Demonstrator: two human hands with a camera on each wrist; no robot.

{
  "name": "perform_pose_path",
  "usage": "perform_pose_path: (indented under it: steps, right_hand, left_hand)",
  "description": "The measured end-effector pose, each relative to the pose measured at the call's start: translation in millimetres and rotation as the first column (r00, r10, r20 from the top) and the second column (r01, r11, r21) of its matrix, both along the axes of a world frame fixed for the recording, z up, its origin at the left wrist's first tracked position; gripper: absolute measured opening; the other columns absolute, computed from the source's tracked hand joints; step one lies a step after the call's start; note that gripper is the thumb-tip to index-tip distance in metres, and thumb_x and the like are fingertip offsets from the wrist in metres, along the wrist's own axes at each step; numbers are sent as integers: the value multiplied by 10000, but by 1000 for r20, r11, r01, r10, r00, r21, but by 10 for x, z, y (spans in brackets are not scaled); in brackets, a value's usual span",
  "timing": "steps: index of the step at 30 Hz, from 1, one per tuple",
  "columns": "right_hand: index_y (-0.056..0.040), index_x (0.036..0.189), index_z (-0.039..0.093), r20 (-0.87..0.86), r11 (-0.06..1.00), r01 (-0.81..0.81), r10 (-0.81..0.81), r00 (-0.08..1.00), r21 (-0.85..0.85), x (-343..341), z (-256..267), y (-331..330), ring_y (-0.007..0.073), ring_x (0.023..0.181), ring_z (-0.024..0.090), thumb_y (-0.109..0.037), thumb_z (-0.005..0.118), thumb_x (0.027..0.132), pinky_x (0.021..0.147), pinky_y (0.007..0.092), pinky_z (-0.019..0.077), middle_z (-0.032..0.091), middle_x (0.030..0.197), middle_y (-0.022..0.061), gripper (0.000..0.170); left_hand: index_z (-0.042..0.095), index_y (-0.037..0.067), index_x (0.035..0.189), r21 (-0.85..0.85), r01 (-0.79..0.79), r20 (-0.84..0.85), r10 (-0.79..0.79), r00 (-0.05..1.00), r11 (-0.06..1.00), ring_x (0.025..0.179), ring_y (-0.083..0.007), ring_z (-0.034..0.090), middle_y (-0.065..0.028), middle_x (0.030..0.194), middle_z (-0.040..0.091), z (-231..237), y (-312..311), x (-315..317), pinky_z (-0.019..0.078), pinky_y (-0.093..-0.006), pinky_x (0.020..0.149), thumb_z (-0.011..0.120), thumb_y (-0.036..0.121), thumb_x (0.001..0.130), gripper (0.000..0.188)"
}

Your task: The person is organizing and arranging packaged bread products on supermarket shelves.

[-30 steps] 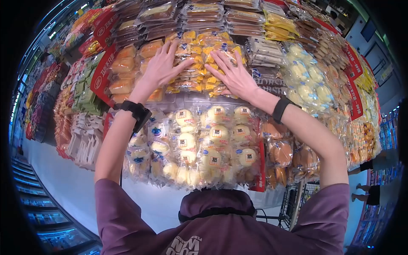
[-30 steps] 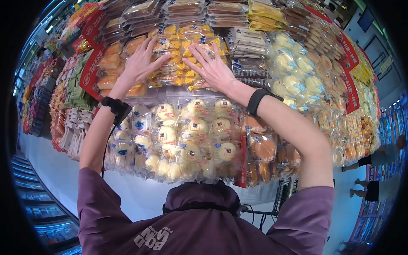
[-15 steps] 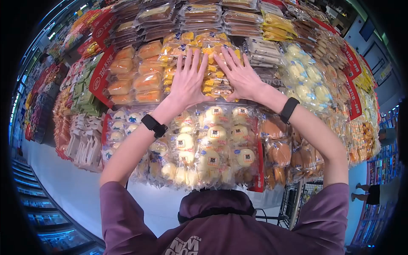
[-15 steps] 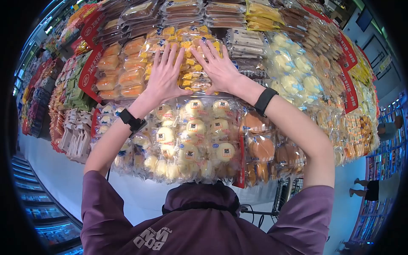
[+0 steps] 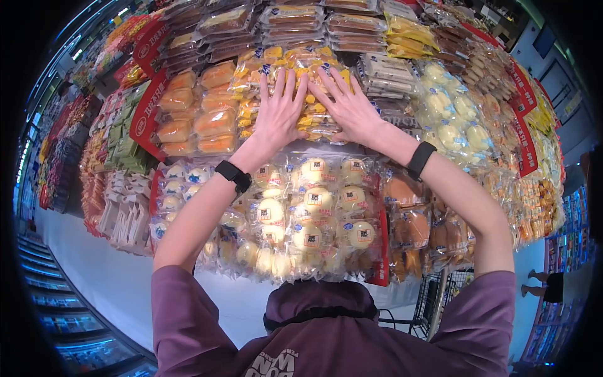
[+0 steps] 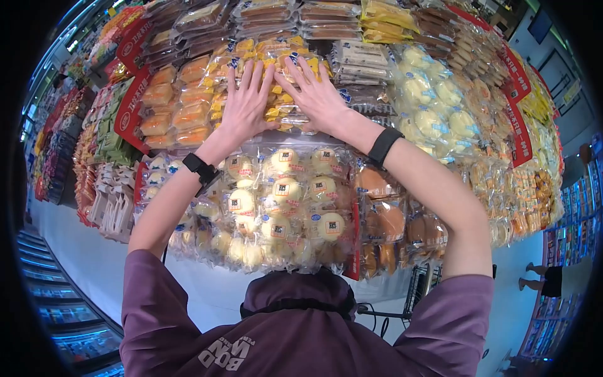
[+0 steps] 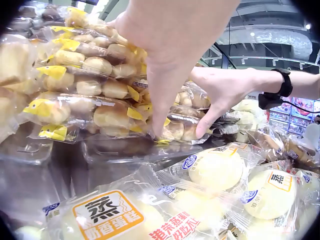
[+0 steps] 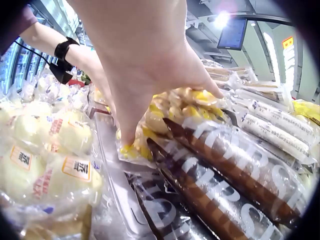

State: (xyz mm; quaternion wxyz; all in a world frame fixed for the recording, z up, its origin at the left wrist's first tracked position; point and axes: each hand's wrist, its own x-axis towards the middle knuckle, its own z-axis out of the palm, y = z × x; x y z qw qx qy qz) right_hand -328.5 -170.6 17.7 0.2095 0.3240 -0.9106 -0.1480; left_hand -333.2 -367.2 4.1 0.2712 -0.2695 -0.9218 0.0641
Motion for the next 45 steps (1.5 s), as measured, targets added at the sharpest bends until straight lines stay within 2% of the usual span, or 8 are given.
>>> perform_pose_path:
  steps: [12, 15, 17, 20, 24, 27, 32, 45]
  right_hand:
    - [-87, 1537, 137, -98, 992, 120, -117, 988, 29, -80, -182, -69, 419, 1436, 189, -132, 647, 794, 1110, 562, 270, 110, 1568, 239, 902]
    - [-92, 1539, 111, -118, 992, 118, -113, 987, 40, -82, -180, -70, 417, 1436, 187, -147, 688, 764, 1114, 563, 264, 116, 1567, 235, 968]
    - [-96, 1541, 89, -36, 992, 119, -118, 992, 45, -38, -128, -43, 413, 1439, 179, -158, 715, 740, 1116, 561, 260, 121, 1564, 239, 1019]
    - [-98, 1541, 59, 10, 989, 131, -132, 991, 74, 19, -56, -16, 408, 1446, 159, -202, 769, 692, 1116, 595, 229, 128, 1557, 252, 1111]
    - [-108, 1539, 73, 66, 996, 91, -91, 994, -2, 107, 12, -57, 389, 1456, 137, -363, 852, 617, 1124, 621, 190, 108, 1568, 234, 1234]
    - [-116, 1539, 88, 62, 997, -24, 28, 998, -75, 184, 13, -180, 362, 1464, 128, -487, 862, 563, 1130, 622, 178, 100, 1580, 207, 1300]
    - [-249, 1543, 119, -49, 950, -261, 273, 961, 173, 106, -83, -292, 266, 1473, 135, -567, 760, 662, 1148, 639, 135, 105, 1603, 94, 1135]
    - [-313, 1531, 162, -71, 912, -171, 211, 975, 372, -65, -24, -204, 274, 1473, 132, -658, 659, 724, 1115, 680, 184, 39, 1616, 31, 1008]
  left_hand:
    - [207, 62, 1495, 20, 10, -16, -10, 1000, 1000, 1411, -373, 247, -202, 1484, 304, -38, 23, -68, 148, -588, 1149, 878, 526, 470, 1310]
    - [211, 23, 1482, 81, 85, -32, -83, 996, 993, 1406, -383, 251, -221, 1491, 292, -8, -1, -15, 162, -555, 1157, 807, 600, 571, 1232]
    - [210, -9, 1471, 287, 280, -80, -269, 960, 916, 1407, -388, 250, -236, 1497, 280, -5, -70, 33, 168, -532, 1161, 733, 649, 671, 1161]
    - [248, -51, 1451, 476, 153, -136, -99, 986, 866, 1411, -386, 254, -258, 1492, 289, 283, -299, 77, 196, -486, 1159, 606, 696, 775, 1069]
    - [400, -128, 1329, 886, -187, 186, 43, 982, 425, 1229, -334, 492, -249, 1301, 517, 409, -977, -641, 363, -379, 1044, 592, 609, 845, 901]
    - [450, -126, 1281, 855, -396, 475, -197, 858, 336, 1079, -245, 554, -184, 1199, 573, 498, -1054, -772, 420, -319, 937, 588, 588, 859, 840]
    - [449, -59, 1331, 779, -496, 596, -208, 775, 384, 1013, -161, 522, -115, 1192, 563, 555, -1005, -1022, 410, -284, 858, 587, 552, 879, 773]
    - [430, -29, 1378, 810, -399, 561, -368, 742, 429, 740, -47, 469, -36, 1086, 615, 372, -717, -1060, 363, -205, 603, 588, 478, 922, 699]
